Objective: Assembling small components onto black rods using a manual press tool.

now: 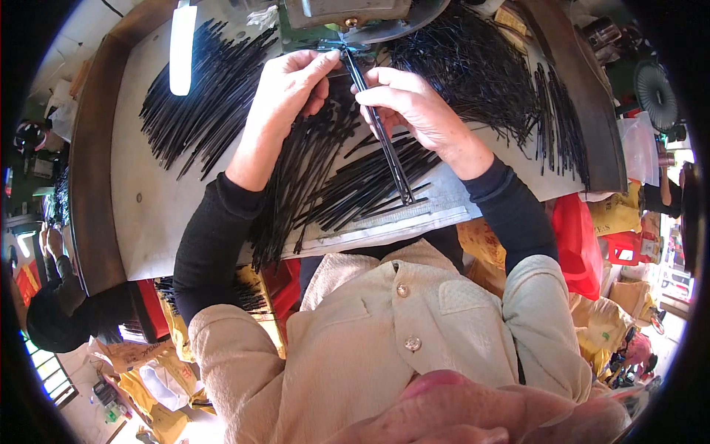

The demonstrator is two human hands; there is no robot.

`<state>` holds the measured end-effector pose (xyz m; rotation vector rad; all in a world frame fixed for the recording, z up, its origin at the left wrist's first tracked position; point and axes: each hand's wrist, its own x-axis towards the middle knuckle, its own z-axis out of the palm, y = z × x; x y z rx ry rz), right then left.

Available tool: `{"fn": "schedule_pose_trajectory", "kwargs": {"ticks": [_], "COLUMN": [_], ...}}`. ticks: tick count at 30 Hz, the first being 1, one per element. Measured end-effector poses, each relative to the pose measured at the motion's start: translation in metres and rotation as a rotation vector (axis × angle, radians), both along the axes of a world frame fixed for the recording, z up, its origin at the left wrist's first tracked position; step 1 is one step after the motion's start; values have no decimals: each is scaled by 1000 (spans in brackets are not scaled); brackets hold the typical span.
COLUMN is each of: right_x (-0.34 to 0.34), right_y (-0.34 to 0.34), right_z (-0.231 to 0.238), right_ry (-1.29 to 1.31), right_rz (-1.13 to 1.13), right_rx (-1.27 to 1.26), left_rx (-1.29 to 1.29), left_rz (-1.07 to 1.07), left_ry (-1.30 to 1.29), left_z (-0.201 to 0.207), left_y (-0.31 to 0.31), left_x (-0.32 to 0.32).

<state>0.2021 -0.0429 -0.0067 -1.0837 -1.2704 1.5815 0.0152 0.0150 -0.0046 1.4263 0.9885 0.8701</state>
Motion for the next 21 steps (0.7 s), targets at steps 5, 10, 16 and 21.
{"fn": "schedule_pose_trajectory", "kwargs": {"ticks": [5,10,16,21], "right_x": [4,-2,-5,-4], "right_y": [1,2,3,6], "right_z": [-2,-3,-2,-4], "right_ry": [-14,-25,-29,-57], "right_rz": [-17,-37,-27,-3], "right_rx": [9,42,47,92], "left_rx": [10,-137,-119,-80], "left_rz": [-58,-145,-114,-141], "left_ry": [35,-93,4,37], "left_z": [9,12,15,13], "left_y": [-2,2,-7,-9], "left_x": [-2,-10,-4,-3]}}
